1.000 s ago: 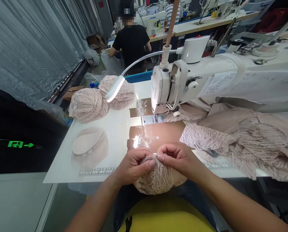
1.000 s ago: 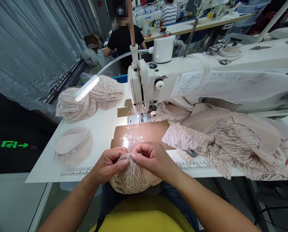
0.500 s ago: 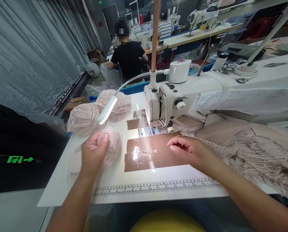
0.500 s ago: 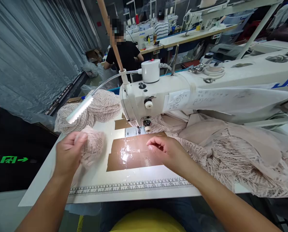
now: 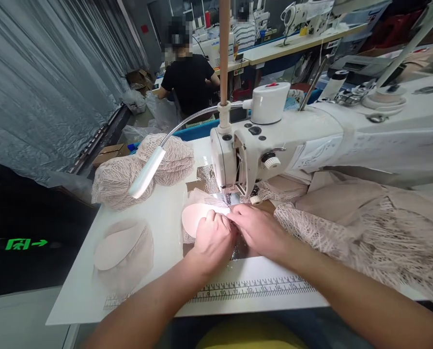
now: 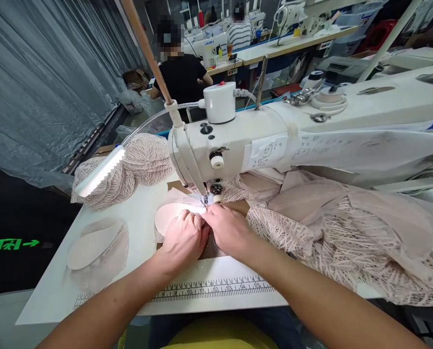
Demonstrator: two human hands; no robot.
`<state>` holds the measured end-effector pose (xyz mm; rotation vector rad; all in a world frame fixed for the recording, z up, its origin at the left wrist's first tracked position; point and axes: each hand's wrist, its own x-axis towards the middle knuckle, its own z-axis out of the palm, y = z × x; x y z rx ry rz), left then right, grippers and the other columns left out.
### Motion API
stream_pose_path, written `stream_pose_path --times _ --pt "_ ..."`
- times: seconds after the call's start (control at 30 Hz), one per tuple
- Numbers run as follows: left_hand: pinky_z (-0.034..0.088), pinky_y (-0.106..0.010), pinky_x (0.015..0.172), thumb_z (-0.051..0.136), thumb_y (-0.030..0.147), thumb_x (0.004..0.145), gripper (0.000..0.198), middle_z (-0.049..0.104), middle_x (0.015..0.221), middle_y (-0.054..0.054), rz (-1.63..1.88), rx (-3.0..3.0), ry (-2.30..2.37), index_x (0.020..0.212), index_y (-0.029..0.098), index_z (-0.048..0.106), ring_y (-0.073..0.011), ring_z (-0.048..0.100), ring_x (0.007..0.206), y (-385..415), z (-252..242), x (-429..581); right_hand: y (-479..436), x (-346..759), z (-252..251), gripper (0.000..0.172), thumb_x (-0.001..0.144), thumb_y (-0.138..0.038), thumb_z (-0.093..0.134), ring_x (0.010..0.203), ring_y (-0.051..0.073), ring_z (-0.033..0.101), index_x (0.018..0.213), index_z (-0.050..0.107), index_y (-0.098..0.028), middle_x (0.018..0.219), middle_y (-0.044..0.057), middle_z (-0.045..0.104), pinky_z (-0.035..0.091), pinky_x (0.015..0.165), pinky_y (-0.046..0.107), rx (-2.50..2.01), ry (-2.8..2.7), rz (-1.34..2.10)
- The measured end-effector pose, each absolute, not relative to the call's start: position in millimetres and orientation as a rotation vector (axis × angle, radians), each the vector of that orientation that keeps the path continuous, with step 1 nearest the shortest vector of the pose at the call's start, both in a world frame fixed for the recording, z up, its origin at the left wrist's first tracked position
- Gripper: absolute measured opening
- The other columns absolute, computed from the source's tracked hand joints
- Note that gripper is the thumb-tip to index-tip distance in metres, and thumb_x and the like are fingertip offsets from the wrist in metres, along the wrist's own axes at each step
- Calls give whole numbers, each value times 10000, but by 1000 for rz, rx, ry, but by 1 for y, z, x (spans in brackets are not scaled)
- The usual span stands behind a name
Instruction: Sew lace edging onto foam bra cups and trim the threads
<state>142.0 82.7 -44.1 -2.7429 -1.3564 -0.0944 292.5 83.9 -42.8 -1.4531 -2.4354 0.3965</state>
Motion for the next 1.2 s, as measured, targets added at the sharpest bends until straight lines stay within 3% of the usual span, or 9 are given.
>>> stream_pose_path --times 0.13,0.27,0.5,0.83,1.2 --pt "462 -348 668 413 258 894 269 620 708 -92 -211 -3053 -1378 786 125 619 -221 565 703 95 -17 126 83 286 -48 223 852 -107 463 901 207 564 979 641 -150 967 85 613 438 705 295 -1515 -2566 194" --pt "486 -258 703 387 222 922 264 679 856 -44 -416 -3341 -1380 913 171 647 -153 608 774 111 -13 109 83 284 -47 256 888 -100 421 908 212 569 1007 640 -156 991 94 626 440 699 304 -1555 -2599 38" --pt "505 -354 734 425 218 903 284 642 1146 -133 -484 -3014 -1072 1058 117 642 -204 598 812 117 -45 113 85 283 -47 297 891 -109 420 882 223 588 1106 612 -182 1031 91 637 443 693 335 -1673 -2580 47" --pt "499 -375 797 389 223 927 316 635 1179 -117 -533 -3062 -1089 1123 130 619 -206 594 904 139 -53 114 94 282 -47 374 849 -45 397 797 209 591 1120 609 -192 982 90 646 403 570 307 -1755 -2532 11" --pt "486 -395 839 410 232 913 319 643 1168 -105 -598 -3083 -1085 1136 150 622 -213 577 927 147 -56 107 90 282 -50 428 803 -20 419 733 194 568 1168 582 -175 990 87 629 380 579 315 -1714 -2572 -17"
